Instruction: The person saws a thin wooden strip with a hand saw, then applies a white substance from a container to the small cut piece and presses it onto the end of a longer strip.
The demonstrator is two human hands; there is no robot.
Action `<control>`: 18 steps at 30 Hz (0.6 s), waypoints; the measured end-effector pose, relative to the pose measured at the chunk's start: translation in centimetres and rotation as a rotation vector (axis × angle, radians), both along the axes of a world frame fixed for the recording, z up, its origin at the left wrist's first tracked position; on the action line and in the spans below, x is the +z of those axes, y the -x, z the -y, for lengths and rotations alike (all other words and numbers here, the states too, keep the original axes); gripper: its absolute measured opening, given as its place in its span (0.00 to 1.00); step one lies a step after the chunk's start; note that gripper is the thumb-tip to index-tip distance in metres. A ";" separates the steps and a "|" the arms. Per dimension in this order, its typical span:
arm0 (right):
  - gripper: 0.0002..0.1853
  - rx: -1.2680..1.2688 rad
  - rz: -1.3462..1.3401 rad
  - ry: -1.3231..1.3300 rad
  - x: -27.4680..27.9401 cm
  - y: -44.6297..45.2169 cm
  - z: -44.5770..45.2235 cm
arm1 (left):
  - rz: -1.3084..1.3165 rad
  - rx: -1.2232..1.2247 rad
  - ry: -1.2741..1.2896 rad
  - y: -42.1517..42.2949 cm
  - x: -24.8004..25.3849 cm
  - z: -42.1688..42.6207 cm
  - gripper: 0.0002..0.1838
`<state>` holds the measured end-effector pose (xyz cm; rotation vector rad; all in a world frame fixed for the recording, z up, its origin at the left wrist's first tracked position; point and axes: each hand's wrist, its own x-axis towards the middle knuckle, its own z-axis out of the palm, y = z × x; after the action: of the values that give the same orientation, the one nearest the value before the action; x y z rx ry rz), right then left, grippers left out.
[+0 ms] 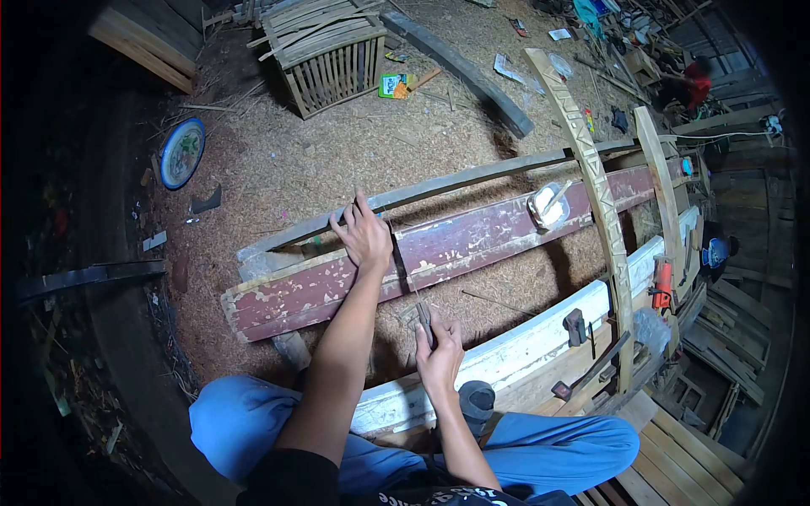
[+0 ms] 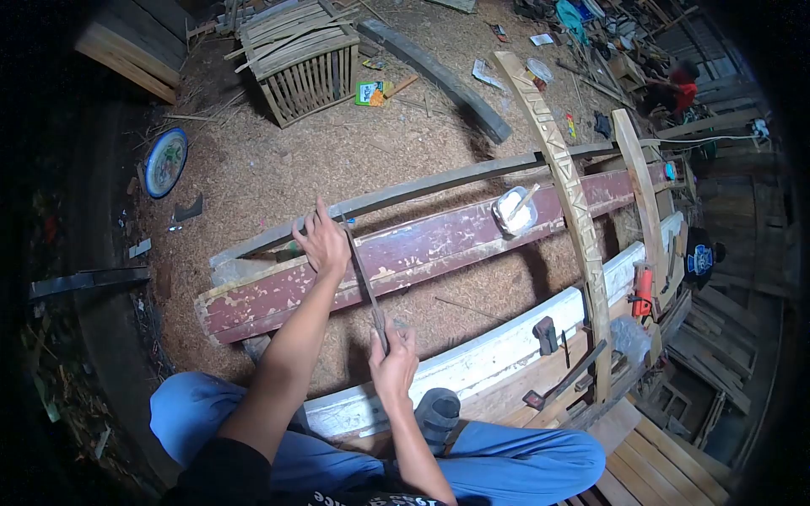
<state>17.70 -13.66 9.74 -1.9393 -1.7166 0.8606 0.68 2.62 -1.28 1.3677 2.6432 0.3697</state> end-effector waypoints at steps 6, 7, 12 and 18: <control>0.19 -0.030 -0.060 0.021 1.1 -0.1 -0.7 | 0.085 0.049 -0.106 0.0 0.7 -0.2 0.35; 0.19 -0.044 -0.078 0.020 1.2 -0.1 -0.6 | 0.123 0.078 -0.098 -0.2 1.1 -0.2 0.34; 0.18 -0.015 -0.017 -0.062 0.9 0.2 -0.3 | 0.166 0.068 -0.059 -0.1 0.7 0.0 0.29; 0.18 -0.036 -0.026 -0.013 1.5 0.3 0.4 | 0.224 0.058 -0.036 0.3 0.6 1.1 0.28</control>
<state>17.44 -14.06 11.26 -1.9359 -1.6630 0.8559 0.40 1.56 -0.67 1.1841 2.5068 0.5458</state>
